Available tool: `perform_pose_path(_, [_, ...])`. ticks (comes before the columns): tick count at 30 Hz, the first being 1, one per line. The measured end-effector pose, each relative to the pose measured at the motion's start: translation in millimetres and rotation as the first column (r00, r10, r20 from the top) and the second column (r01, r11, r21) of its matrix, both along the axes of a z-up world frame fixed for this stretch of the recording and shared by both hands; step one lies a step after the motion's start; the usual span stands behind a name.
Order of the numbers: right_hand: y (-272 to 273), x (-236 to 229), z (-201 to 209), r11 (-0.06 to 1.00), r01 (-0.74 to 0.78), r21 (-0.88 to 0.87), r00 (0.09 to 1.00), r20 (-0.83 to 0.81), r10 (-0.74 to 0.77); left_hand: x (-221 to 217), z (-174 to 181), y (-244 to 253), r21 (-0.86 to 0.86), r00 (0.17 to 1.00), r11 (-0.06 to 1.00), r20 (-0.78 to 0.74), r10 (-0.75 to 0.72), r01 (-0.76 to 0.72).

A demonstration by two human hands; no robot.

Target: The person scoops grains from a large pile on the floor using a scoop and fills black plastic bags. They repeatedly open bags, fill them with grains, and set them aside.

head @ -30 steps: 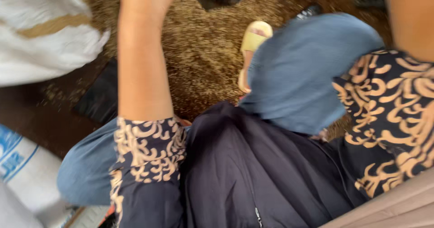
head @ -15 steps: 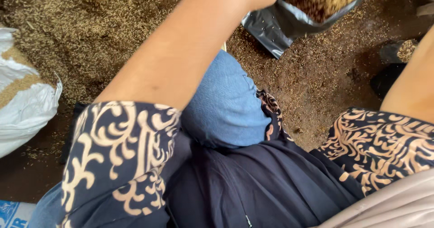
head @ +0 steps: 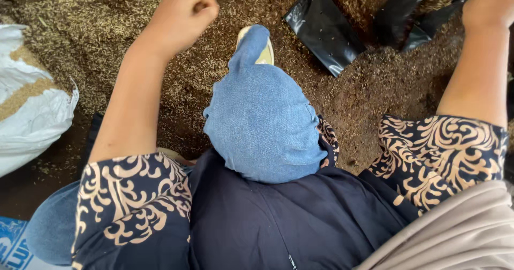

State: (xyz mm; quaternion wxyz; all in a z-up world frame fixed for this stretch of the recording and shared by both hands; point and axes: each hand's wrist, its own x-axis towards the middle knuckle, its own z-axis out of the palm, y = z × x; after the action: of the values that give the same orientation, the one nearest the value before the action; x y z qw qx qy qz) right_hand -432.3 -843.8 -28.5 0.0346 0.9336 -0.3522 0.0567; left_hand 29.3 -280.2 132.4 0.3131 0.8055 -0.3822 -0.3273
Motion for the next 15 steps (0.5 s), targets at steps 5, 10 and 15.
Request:
perform_pose_path(5, [60.1,55.8,18.3,0.968,-0.240,0.067,0.896,0.399,0.195,-12.2,-63.7,98.4,-0.043,0.912,0.911,0.000,0.410,-0.410])
perform_pose_path(10, [221.5,169.0,84.1,0.692,-0.557,0.458,0.763,0.613,0.208,-62.4,-138.0,170.6,0.254,0.828,0.816,-0.091,0.554,-0.518])
perform_pose_path(15, [369.3,285.3,186.8,0.380,-0.779,0.499,0.622,0.690,0.370,-101.0,-151.1,211.6,0.388,0.893,0.816,0.044,0.447,-0.427])
